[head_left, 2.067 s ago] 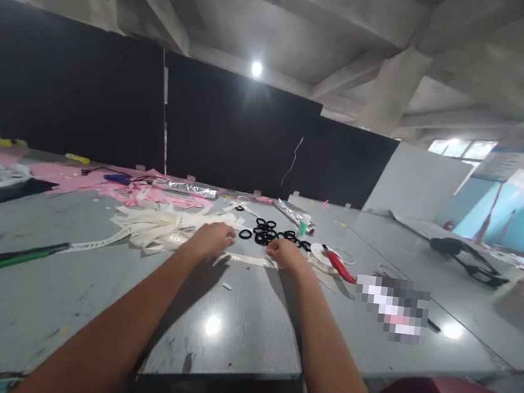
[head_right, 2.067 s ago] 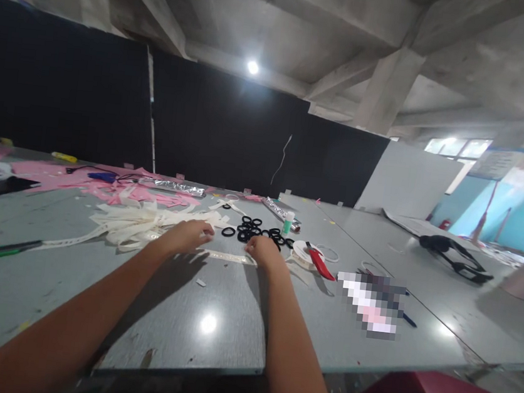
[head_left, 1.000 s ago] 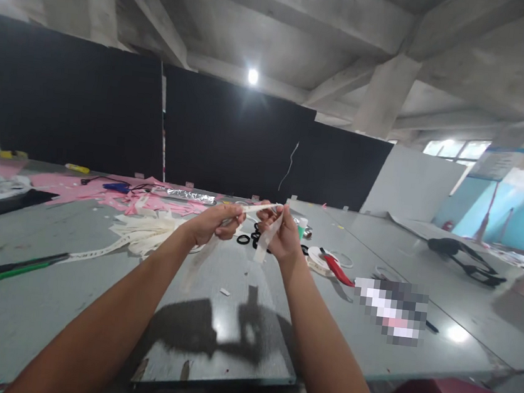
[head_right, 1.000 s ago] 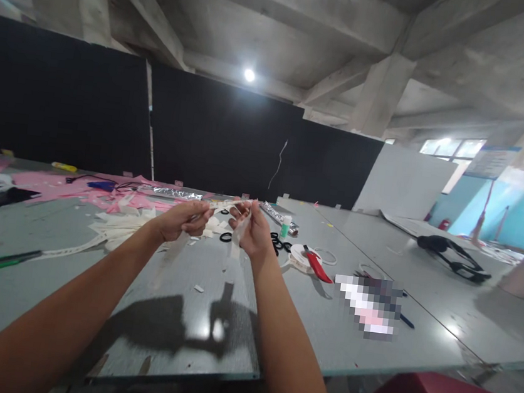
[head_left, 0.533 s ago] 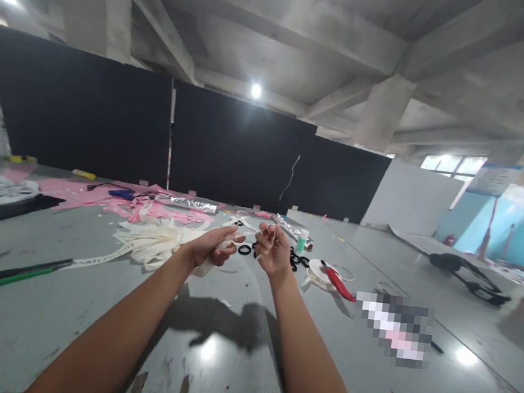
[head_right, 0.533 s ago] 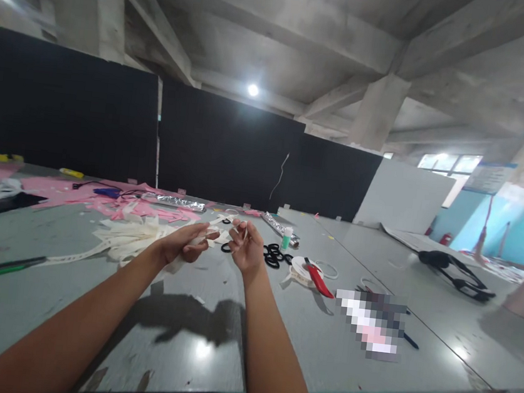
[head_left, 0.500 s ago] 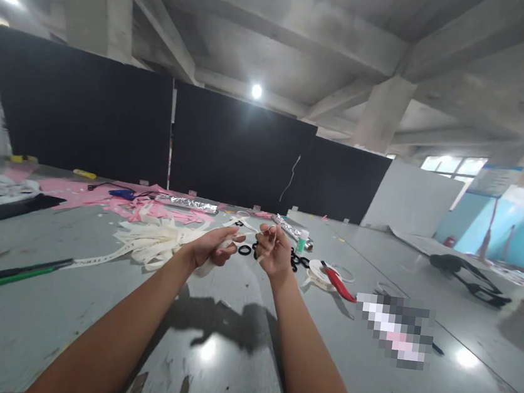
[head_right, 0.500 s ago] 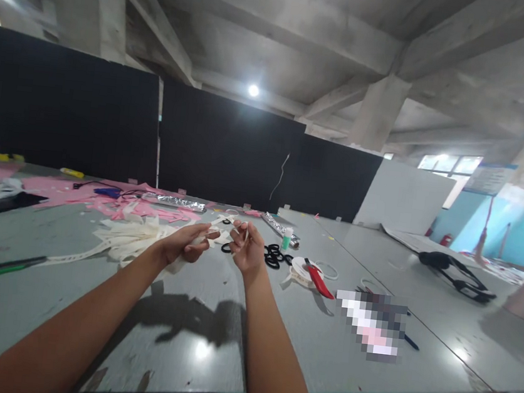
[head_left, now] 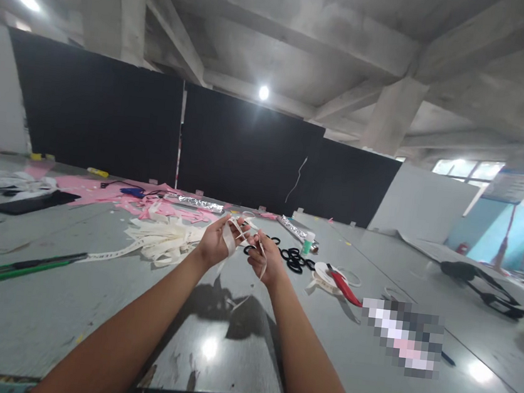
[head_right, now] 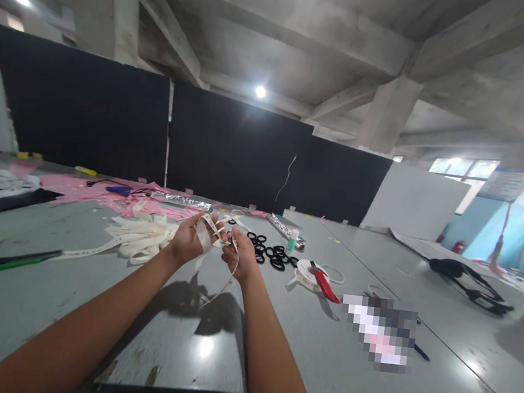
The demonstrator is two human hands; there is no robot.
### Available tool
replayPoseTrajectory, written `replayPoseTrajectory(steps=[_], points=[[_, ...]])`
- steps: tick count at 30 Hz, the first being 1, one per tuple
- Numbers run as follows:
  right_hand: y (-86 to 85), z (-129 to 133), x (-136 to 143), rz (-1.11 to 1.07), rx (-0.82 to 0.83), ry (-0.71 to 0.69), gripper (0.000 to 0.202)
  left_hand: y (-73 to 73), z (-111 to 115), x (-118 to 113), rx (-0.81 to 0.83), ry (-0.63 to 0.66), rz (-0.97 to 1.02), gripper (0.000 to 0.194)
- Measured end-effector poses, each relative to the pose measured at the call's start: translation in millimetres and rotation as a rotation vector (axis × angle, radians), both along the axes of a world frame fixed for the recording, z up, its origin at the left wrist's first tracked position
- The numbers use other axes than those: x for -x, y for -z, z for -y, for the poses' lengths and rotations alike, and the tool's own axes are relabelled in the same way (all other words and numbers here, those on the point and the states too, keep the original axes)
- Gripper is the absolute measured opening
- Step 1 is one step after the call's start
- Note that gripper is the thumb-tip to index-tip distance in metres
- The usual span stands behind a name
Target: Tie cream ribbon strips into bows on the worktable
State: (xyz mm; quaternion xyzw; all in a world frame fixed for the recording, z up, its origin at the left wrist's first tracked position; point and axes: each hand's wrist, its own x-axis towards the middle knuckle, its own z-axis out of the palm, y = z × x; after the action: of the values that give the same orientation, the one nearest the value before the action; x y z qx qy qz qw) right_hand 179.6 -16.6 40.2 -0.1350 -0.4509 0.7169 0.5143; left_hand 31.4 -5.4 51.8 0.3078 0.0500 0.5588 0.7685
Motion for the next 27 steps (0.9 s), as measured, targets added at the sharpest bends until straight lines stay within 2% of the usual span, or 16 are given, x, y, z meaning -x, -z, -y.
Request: replayPoseTrajectory(steps=[4, 10, 15, 20, 27], points=[[5.7, -2.3, 9.8, 0.006, -0.034, 0.149, 0.026, 6.8, -3.4, -3.2, 0.011, -0.014, 0.026, 0.028], [9.2, -5.1, 10.0, 0.075, -0.049, 0.213, 0.026, 20.3, -11.6, -2.0, 0.029, -0.113, 0.034, 0.010], [12.3, -7.8, 7.7, 0.042, -0.072, 0.287, 0.028, 25.6, -12.6, -2.5, 0.044, -0.095, -0.040, 0.017], [12.0, -10.1, 4.0, -0.031, -0.037, 0.260, 0.026, 26.8, -11.0, -3.4, -0.005, -0.048, -0.034, 0.015], [10.6, -9.8, 2.6, -0.063, -0.042, 0.207, 0.023, 25.0, -9.6, -3.6, 0.008, -0.044, -0.028, 0.011]])
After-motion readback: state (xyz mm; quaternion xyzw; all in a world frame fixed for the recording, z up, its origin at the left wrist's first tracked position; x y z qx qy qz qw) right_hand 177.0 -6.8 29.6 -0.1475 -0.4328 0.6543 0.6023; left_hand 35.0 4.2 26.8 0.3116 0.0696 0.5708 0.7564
